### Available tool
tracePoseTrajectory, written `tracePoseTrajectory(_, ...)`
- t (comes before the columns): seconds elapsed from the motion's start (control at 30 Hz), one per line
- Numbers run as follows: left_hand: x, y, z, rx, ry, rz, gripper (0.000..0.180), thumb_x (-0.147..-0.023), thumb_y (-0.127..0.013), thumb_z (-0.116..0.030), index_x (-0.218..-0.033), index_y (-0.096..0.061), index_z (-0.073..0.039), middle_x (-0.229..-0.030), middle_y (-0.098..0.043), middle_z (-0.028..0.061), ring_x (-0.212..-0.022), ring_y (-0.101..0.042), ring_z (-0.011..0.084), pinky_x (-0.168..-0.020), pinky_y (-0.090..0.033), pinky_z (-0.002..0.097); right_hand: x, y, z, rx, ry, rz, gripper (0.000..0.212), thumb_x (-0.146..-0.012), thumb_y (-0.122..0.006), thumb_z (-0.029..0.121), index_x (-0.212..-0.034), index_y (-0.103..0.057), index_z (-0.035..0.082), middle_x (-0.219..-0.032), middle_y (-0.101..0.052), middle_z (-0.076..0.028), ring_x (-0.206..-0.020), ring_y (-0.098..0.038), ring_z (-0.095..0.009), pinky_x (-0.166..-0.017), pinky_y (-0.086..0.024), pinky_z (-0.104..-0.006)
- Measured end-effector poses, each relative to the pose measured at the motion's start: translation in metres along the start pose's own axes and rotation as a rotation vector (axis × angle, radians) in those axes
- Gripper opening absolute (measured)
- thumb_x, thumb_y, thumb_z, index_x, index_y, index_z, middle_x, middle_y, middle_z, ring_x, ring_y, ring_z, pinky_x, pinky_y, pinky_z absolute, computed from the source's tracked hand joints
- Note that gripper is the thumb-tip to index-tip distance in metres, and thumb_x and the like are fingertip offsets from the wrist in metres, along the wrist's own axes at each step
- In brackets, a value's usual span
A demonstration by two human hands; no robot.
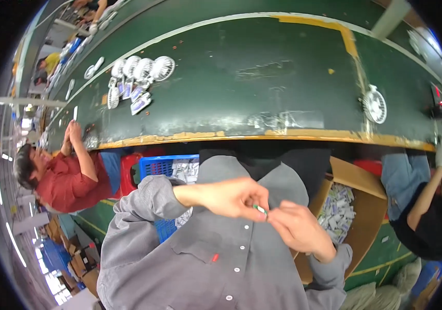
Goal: The person assembles small portable hand fans by hand, combining fan blades, circuit boards, and other plastic parts into hand fan casings on a factory production line.
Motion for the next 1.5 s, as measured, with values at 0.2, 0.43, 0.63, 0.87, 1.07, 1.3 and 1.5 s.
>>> tracePoseTrajectory(0.2,0.014,0.002,-0.019,-0.027,-0.008,-0.255,0.016,-0.086,-0.07,-0.015,-0.087,-0.065,0.001,-0.06,-0.055,-0.0004,-0.055,-0.047,0.0062,-0.051,-0.038,0.0271,0.015,0.001,0.032,0.434,0.009,-0.084,0.014,-0.076,-0.065,0.0,-0.09,-0.063,-0.001,-0.072,-0.054,-0.009,-0.068,-0.054,-0.025,-0.056,-0.044,-0.0337)
tracePoseTrajectory(0.43,0.059,0.037,0.033,0.139,0.202,-0.199,0.017,-0.085,-0.073,-0.007,-0.098,-0.068,0.003,-0.084,-0.069,0.0021,-0.076,-0.061,0.0053,-0.066,-0.049,0.0222,0.149,0.078,-0.042,-0.2,-0.353,-0.627,0.02,-0.089,-0.058,0.012,-0.074,-0.064,-0.001,-0.063,-0.051,0.0,-0.051,-0.041,-0.009,-0.049,-0.032,-0.0247)
tracePoseTrajectory(0.63,0.052,0.072,-0.005,0.444,-0.14,-0.354,0.017,-0.084,-0.073,-0.004,-0.1,-0.069,0.002,-0.086,-0.071,0.0065,-0.078,-0.065,0.0069,-0.07,-0.053,0.0214,0.354,0.003,-0.348,0.489,-1.2,-0.269,0.025,-0.091,-0.058,0.023,-0.098,-0.068,0.001,-0.093,-0.068,-0.015,-0.085,-0.066,-0.031,-0.074,-0.052,-0.0425)
tracePoseTrajectory(0.87,0.021,0.059,-0.04,0.589,-0.485,-0.269,0.02,-0.081,-0.074,-0.001,-0.1,-0.068,0.003,-0.094,-0.07,0.009,-0.078,-0.066,0.0098,-0.069,-0.054,0.0229,0.073,0.016,-0.113,0.071,-0.362,-0.683,0.073,-0.075,-0.069,0.016,-0.139,-0.04,-0.002,-0.139,-0.046,-0.02,-0.13,-0.043,-0.034,-0.109,-0.034,-0.04)
tracePoseTrajectory(1.07,0.025,0.055,-0.065,0.62,-0.639,-0.321,0.022,-0.077,-0.078,-0.009,-0.093,-0.067,0.002,-0.082,-0.064,0.008,-0.071,-0.061,0.012,-0.062,-0.047,0.0241,-0.01,0.011,-0.036,0.046,0.098,-0.65,0.077,-0.066,-0.078,0.019,-0.133,-0.046,-0.001,-0.142,-0.042,-0.021,-0.133,-0.04,-0.039,-0.109,-0.034,-0.0461)
tracePoseTrajectory(1.3,0.031,0.08,-0.073,0.923,-0.829,-0.366,0.023,-0.098,-0.056,-0.026,-0.114,-0.057,-0.009,-0.072,-0.046,-0.0015,-0.055,-0.037,0.0042,-0.052,-0.025,0.0228,-0.02,-0.013,-0.037,-0.503,0.082,-0.625,0.045,-0.078,-0.071,0.007,-0.119,-0.055,-0.004,-0.117,-0.062,-0.015,-0.115,-0.057,-0.024,-0.098,-0.044,-0.0358)
tracePoseTrajectory(1.5,0.024,0.11,-0.069,0.3,-0.68,-0.808,0.033,-0.095,-0.056,-0.014,-0.125,-0.054,-0.001,-0.12,-0.061,0.0122,-0.108,-0.058,0.0209,-0.096,-0.044,0.0331,-0.001,-0.006,-0.074,-1.234,0.032,-0.753,0.042,-0.097,-0.055,0.016,-0.133,-0.045,-0.003,-0.125,-0.058,-0.011,-0.116,-0.056,-0.019,-0.098,-0.046,-0.0331)
Point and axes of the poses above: each hand's wrist, its own x-axis away from the middle knuckle, its own y-axis out of the back of the hand, z = x × y, the point moved 10 cm from there along -x, towards the middle knuckle
